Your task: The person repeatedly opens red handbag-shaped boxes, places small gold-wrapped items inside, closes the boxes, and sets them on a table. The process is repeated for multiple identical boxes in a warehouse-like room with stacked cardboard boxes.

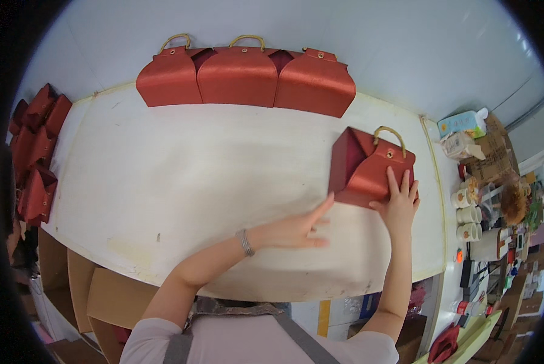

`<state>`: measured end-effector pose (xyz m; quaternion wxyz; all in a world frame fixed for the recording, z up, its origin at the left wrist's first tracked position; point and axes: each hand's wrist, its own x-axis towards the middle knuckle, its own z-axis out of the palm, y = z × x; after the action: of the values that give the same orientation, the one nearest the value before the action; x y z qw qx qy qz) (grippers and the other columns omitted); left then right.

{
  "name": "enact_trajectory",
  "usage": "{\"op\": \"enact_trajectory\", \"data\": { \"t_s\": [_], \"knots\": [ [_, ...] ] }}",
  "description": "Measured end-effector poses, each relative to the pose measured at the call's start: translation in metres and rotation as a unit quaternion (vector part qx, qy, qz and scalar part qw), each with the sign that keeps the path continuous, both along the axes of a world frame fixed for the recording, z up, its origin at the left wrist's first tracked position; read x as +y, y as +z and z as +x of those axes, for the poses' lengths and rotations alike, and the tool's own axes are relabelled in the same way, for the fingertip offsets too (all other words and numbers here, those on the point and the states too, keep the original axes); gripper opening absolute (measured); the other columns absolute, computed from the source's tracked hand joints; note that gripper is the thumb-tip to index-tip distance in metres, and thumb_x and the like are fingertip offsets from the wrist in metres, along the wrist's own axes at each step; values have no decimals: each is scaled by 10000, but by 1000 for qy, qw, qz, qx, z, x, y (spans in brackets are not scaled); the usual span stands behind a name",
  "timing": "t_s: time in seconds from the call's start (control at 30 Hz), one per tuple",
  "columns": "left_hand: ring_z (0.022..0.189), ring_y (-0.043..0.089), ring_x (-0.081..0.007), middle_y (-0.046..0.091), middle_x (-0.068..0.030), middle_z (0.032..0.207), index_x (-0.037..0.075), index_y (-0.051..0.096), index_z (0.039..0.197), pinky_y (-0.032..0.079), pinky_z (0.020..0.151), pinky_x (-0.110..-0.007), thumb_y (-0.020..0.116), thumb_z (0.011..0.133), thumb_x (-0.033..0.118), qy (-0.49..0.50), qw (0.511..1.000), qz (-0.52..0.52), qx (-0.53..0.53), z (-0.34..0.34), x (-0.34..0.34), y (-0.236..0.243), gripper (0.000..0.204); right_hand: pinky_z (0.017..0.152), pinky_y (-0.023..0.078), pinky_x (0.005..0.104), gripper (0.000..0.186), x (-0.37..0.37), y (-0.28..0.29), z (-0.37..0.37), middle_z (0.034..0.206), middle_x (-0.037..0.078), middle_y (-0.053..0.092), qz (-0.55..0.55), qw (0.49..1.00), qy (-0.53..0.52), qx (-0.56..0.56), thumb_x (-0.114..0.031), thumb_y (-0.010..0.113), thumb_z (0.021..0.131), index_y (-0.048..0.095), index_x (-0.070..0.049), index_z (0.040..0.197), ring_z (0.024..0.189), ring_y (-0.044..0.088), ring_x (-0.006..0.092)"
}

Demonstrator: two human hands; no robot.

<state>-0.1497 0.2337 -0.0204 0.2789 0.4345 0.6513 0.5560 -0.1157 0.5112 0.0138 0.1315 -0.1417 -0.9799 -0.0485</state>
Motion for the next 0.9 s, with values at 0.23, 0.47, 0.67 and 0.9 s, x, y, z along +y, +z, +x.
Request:
{"op": "enact_trajectory", "data": {
  "t_s": [0.23,0.47,0.67,0.9],
  "knots": [
    [1170,539,-352,311,-226,1480,3,173,1473,450,960,-404,636,871,242,157,949,-194,190,53,-131,13,796,941,264,768,1019,135,-6,-205,1581,37,170,-69,986,-139,-58,-356,824,638,241,-425,1470,1400,155,479],
    [1081,596,-176,535,-113,1319,14,426,1360,490,903,-332,551,907,29,732,678,-26,-61,182,-269,-14,470,984,442,450,848,171,-25,-335,1361,214,491,-9,976,215,-40,-369,796,686,434,-82,1397,1217,507,369],
    [1022,589,-274,580,-123,1104,80,548,1158,493,854,-381,591,817,68,879,331,-337,67,379,-367,-156,343,1030,414,377,665,143,-21,-371,1377,233,474,-11,942,333,-48,-123,668,793,415,-4,1396,1245,483,342],
    [1156,490,-432,489,-254,1291,10,501,1232,431,971,-475,675,750,223,790,-84,-595,-121,643,-415,-233,555,988,432,400,435,-61,-32,-225,1340,242,506,-17,881,374,289,-118,512,872,545,18,1285,1179,537,370]
  ]
}}
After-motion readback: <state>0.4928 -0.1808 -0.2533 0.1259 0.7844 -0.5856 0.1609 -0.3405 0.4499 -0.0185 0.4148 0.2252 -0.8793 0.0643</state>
